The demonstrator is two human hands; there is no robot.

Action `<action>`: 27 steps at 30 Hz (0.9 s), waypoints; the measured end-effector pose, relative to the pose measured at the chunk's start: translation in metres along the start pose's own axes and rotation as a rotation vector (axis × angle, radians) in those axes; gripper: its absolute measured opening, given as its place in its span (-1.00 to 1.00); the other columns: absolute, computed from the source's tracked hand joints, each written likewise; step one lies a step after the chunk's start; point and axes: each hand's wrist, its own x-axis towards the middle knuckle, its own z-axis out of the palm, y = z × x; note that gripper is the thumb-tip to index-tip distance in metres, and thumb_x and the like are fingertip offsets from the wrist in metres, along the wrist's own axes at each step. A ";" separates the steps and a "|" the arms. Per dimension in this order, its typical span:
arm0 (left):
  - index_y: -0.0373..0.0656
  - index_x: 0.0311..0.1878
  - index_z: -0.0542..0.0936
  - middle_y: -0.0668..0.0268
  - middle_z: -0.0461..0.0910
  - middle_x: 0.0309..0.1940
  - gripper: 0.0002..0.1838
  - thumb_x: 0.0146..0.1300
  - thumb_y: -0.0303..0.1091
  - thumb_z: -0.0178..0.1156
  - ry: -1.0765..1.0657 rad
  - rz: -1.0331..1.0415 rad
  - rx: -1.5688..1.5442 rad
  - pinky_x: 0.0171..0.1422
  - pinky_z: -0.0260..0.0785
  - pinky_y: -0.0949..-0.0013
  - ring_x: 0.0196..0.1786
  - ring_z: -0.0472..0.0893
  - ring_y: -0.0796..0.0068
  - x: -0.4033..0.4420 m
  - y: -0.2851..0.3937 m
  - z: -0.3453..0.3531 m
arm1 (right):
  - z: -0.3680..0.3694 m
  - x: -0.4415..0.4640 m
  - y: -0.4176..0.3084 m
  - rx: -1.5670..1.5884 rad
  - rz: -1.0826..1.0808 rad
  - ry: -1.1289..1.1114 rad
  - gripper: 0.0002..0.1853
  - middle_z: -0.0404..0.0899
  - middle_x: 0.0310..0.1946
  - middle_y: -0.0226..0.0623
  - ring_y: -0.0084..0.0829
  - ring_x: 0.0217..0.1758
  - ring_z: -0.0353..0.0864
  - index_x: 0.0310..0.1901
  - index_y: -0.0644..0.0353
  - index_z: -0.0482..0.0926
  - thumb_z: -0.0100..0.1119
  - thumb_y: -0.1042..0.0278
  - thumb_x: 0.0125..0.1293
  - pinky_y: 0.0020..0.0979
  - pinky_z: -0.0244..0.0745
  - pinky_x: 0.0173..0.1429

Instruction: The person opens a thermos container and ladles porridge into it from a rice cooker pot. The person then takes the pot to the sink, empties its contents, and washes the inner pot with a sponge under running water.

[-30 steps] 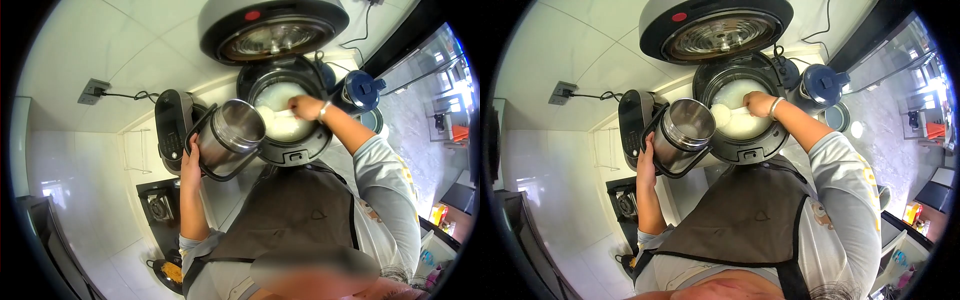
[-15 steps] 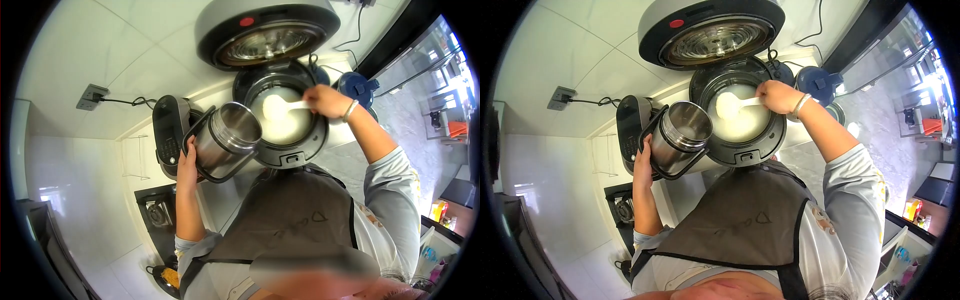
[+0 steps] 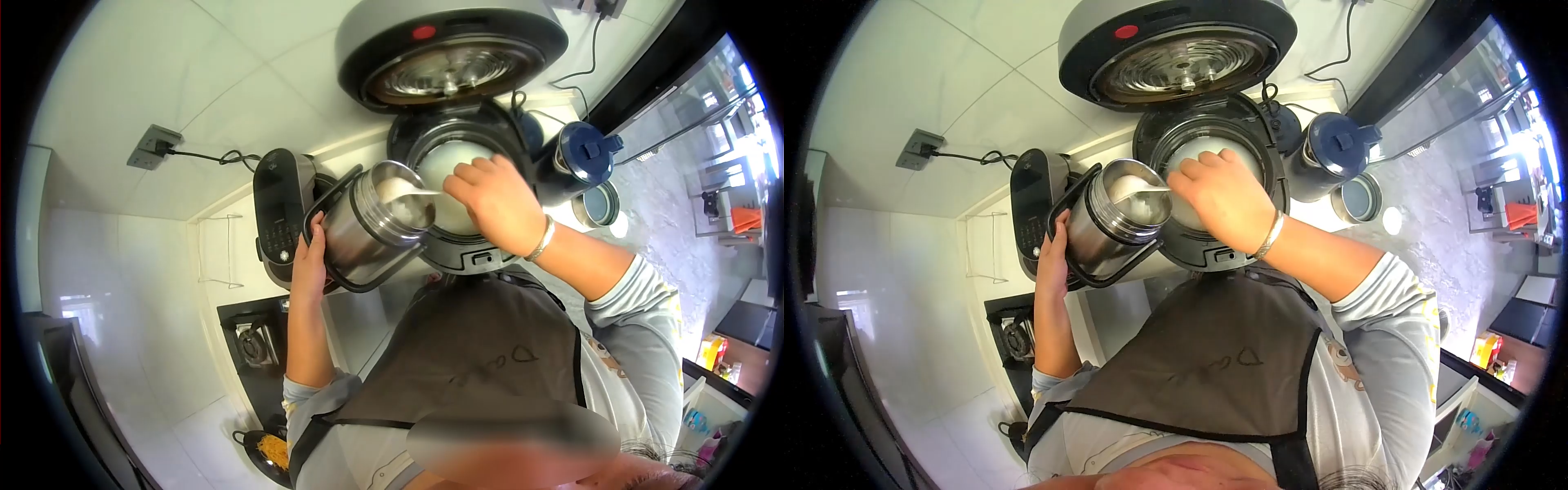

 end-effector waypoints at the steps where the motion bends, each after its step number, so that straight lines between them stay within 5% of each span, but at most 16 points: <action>1: -0.16 0.30 0.37 0.25 0.38 0.24 -0.47 0.43 0.00 -0.03 0.002 -0.005 -0.001 0.37 0.08 0.39 0.28 0.32 0.42 0.000 0.001 0.000 | -0.003 -0.002 0.002 0.023 0.050 -0.041 -0.80 0.52 -0.39 -0.30 -0.21 -0.27 0.56 -0.31 0.15 0.48 0.12 0.51 -0.05 -0.25 0.37 -0.19; 6: -0.17 0.29 0.38 0.25 0.38 0.24 -0.47 0.42 -0.01 -0.03 -0.001 0.013 -0.005 0.39 0.04 0.39 0.30 0.31 0.41 0.007 -0.011 -0.005 | -0.008 -0.019 0.047 0.144 0.300 0.106 -0.89 0.55 -0.42 -0.30 -0.31 -0.26 0.55 -0.37 0.16 0.55 0.07 0.52 0.04 -0.33 0.30 -0.11; 13: -0.18 0.28 0.38 0.22 0.38 0.25 -0.49 0.44 -0.03 -0.05 -0.010 0.012 0.024 0.39 0.05 0.38 0.30 0.31 0.40 0.002 0.004 0.001 | 0.058 -0.021 0.077 -0.554 0.136 -0.292 -0.82 0.59 -0.40 -0.36 -0.38 -0.22 0.54 -0.34 0.12 0.63 -0.01 0.36 0.15 -0.37 0.24 -0.03; 16: -0.18 0.29 0.38 0.21 0.38 0.25 -0.49 0.44 -0.04 -0.06 -0.011 0.014 0.020 0.39 0.06 0.38 0.30 0.31 0.40 0.004 0.001 0.000 | 0.081 -0.022 0.082 -0.486 0.114 -0.444 -0.81 0.61 -0.39 -0.35 -0.39 -0.22 0.54 -0.38 0.11 0.64 -0.01 0.37 0.14 -0.34 0.23 -0.02; 21: -0.19 0.29 0.37 0.22 0.38 0.25 -0.49 0.45 -0.04 -0.07 -0.001 0.013 0.021 0.39 0.06 0.38 0.30 0.31 0.40 0.001 0.001 0.002 | 0.085 -0.008 0.083 -0.210 0.400 -0.883 -0.78 0.66 -0.16 -0.09 -0.16 -0.09 0.65 -0.29 0.21 0.68 0.05 0.44 0.10 -0.12 0.30 0.16; 27: -0.18 0.29 0.37 0.22 0.38 0.25 -0.48 0.44 -0.02 -0.07 -0.004 0.034 0.050 0.39 0.06 0.39 0.30 0.31 0.40 0.000 0.005 0.004 | 0.138 -0.028 0.113 0.257 0.532 -0.770 -0.70 0.60 -0.08 0.05 -0.04 0.02 0.58 -0.16 0.33 0.64 0.01 0.46 0.10 -0.25 0.41 0.15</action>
